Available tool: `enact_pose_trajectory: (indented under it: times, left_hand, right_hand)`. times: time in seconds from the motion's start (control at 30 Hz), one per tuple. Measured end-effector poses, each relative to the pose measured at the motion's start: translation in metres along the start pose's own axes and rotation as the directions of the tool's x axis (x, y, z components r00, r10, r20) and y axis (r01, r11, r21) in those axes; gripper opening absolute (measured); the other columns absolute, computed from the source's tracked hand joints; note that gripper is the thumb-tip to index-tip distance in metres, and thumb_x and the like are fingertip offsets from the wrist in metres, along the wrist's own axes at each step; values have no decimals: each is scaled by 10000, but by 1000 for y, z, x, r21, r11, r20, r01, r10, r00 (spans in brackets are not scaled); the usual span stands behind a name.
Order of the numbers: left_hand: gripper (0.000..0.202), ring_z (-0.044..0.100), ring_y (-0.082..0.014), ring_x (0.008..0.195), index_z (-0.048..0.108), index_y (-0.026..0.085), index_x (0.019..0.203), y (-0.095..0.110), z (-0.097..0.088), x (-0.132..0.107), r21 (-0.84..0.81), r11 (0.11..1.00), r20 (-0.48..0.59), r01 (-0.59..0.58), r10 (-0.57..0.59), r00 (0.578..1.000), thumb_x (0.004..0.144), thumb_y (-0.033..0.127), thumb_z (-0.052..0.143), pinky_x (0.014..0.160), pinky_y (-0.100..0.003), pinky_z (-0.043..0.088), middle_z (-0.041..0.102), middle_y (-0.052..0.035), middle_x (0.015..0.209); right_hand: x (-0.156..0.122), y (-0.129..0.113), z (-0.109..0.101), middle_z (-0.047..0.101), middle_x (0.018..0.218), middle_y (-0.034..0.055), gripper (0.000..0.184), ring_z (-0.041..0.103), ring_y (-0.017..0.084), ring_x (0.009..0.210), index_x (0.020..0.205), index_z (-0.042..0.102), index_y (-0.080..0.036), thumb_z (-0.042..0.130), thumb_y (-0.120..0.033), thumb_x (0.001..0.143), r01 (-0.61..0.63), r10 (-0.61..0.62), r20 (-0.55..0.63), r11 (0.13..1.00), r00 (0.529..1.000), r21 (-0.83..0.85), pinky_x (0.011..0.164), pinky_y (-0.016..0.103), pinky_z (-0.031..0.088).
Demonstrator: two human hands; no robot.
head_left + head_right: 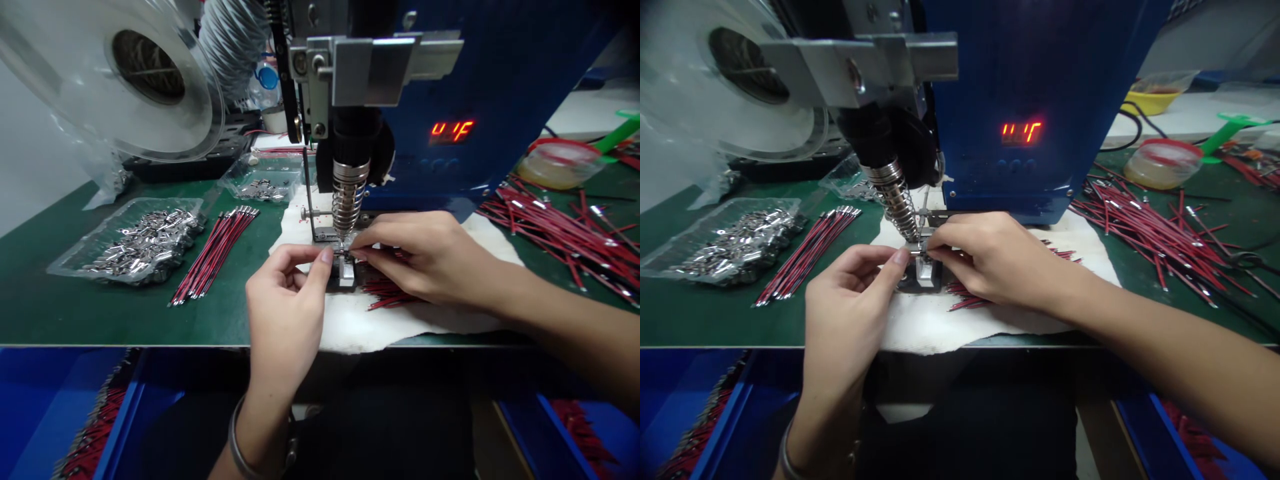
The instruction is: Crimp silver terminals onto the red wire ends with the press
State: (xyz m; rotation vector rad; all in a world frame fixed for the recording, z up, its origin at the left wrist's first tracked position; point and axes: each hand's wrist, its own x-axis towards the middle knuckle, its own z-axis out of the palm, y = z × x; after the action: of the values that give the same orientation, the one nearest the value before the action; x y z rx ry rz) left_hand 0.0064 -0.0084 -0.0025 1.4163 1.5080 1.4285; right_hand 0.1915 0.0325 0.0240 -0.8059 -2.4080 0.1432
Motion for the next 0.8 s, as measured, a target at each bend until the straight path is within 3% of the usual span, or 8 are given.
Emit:
enact_pose_trajectory:
  times: [0.8]
  left_hand:
    - [206,604,-136,682,727,186,822,0,0,-1,23,1000,-21,6,-6,1000,807,392,712,550,-201,427,701,-39,790]
  right_hand:
    - [0,2,2,716,889,50,155,649,166,769,995,671,-177,538,-144,923,41,-41,-33,999,999,-20,673,282,482]
